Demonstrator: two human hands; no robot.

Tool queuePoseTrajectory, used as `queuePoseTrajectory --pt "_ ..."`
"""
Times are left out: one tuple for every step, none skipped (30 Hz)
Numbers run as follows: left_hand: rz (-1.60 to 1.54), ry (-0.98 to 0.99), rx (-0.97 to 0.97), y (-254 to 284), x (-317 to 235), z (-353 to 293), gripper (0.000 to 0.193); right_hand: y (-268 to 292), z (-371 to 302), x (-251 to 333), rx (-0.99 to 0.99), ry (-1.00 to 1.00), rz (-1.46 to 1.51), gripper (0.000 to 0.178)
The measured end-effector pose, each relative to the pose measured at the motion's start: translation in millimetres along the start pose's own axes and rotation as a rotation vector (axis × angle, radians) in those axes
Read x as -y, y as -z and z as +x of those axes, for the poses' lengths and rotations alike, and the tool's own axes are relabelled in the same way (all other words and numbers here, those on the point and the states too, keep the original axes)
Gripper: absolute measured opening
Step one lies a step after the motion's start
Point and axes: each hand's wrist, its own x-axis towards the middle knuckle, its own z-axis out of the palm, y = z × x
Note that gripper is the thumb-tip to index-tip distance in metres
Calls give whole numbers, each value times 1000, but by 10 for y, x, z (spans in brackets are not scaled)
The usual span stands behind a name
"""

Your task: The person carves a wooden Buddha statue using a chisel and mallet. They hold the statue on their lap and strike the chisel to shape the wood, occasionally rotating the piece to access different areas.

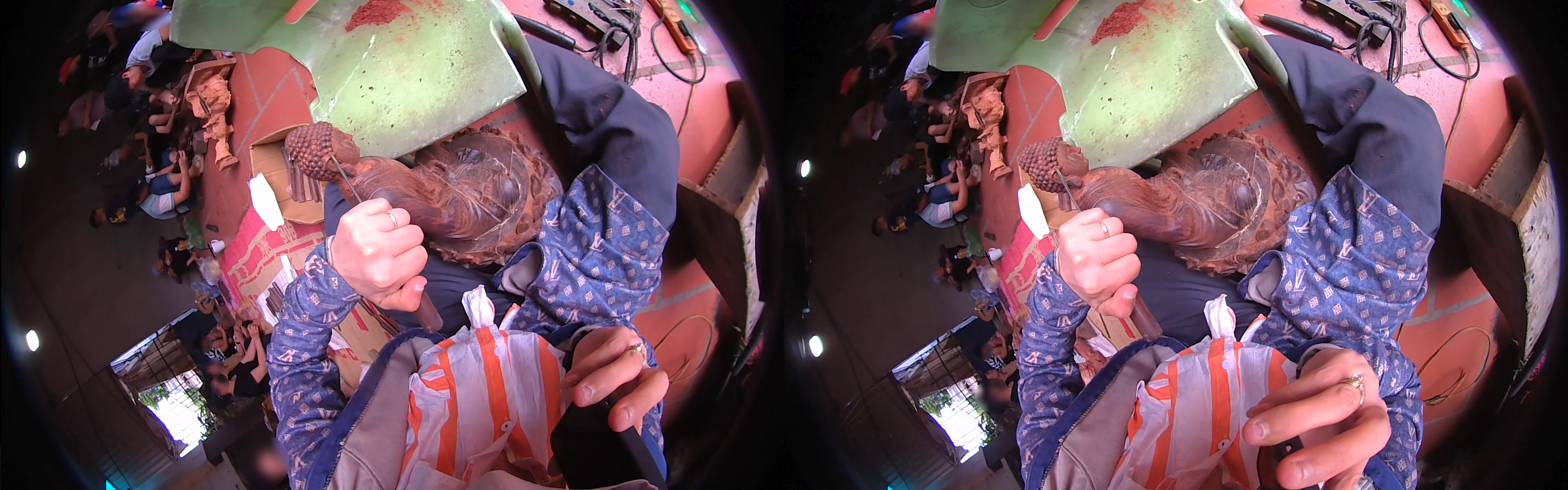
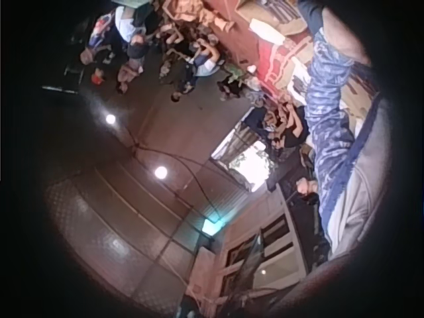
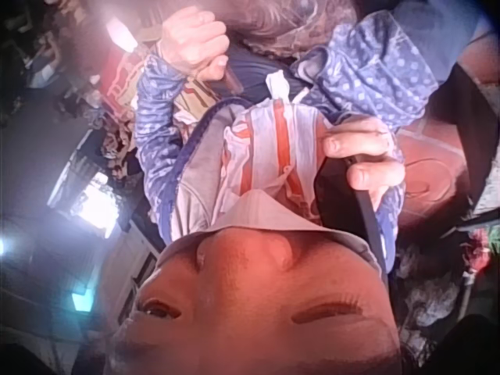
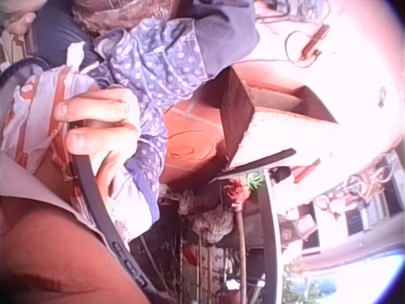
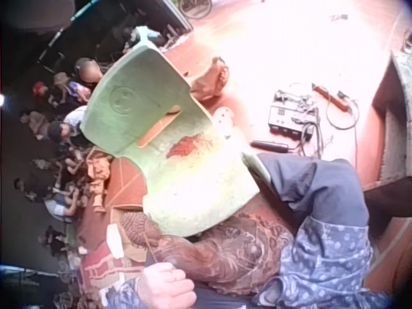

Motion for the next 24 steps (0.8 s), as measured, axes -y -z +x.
queuePoseTrajectory --pt "-14 17 -6 59 41 -12 29 0 1 -3 -2 -3 2 40" --pt "-42 26 -10 102 78 -13 30 2 13 -8 -3 -6 8 39" --pt "-70 35 -14 134 100 -5 30 3 20 -12 -6 -5 13 39" --pt "-83 38 -19 160 103 12 31 4 31 -17 -9 -4 18 38" --pt "-96 43 -26 171 98 22 31 5 24 -31 -11 0 22 38" --pt "-110 47 -33 180 97 36 31 2 26 -35 -18 0 19 38" --pt "-108 33 -32 178 100 58 31 3 24 -40 -25 2 15 37" --pt "-107 20 -32 170 98 86 31 -10 33 -37 -35 0 3 37" --pt "-107 5 -32 152 92 121 31 -20 39 -35 -47 4 -4 36" --pt "-143 -27 -39 114 48 164 32 -35 40 -41 -59 8 -12 34" --pt "-253 -120 -39 73 -56 307 33 -44 75 -28 -82 28 -39 33" --pt "-387 -197 -100 -66 -270 321 33 -42 50 -34 -79 30 -12 31" --pt "-525 -254 -101 -165 -421 411 33 -50 45 -34 -90 44 -24 29" --pt "-561 -297 -108 -275 -524 487 32 -63 44 -36 -99 70 -44 27" --pt "-565 -318 -201 -418 -609 564 39 -78 46 -33 -111 105 -61 26" --pt "-620 -331 -221 -508 -688 668 41 -98 46 -34 -123 138 -73 25" --pt "-681 -362 -238 -571 -726 761 43 -113 26 -33 -150 184 -97 24" --pt "-666 -347 -265 -591 -730 778 46 -146 24 -49 -175 261 -132 23" --pt "-652 -329 -292 -610 -724 782 48 -163 31 -56 -194 332 -163 22" --pt "-636 -310 -313 -603 -722 777 50 -203 83 -108 -217 439 -203 22" --pt "-689 -319 -327 -578 -736 773 52 -216 80 -102 -223 471 -210 21" --pt "-740 -325 -342 -535 -760 766 54 -243 59 -78 -234 498 -220 21" --pt "-781 -327 -356 -452 -779 756 55 -247 35 -32 -226 458 -190 21" --pt "-755 -337 -358 -335 -830 742 62 -254 10 19 -219 416 -161 20"
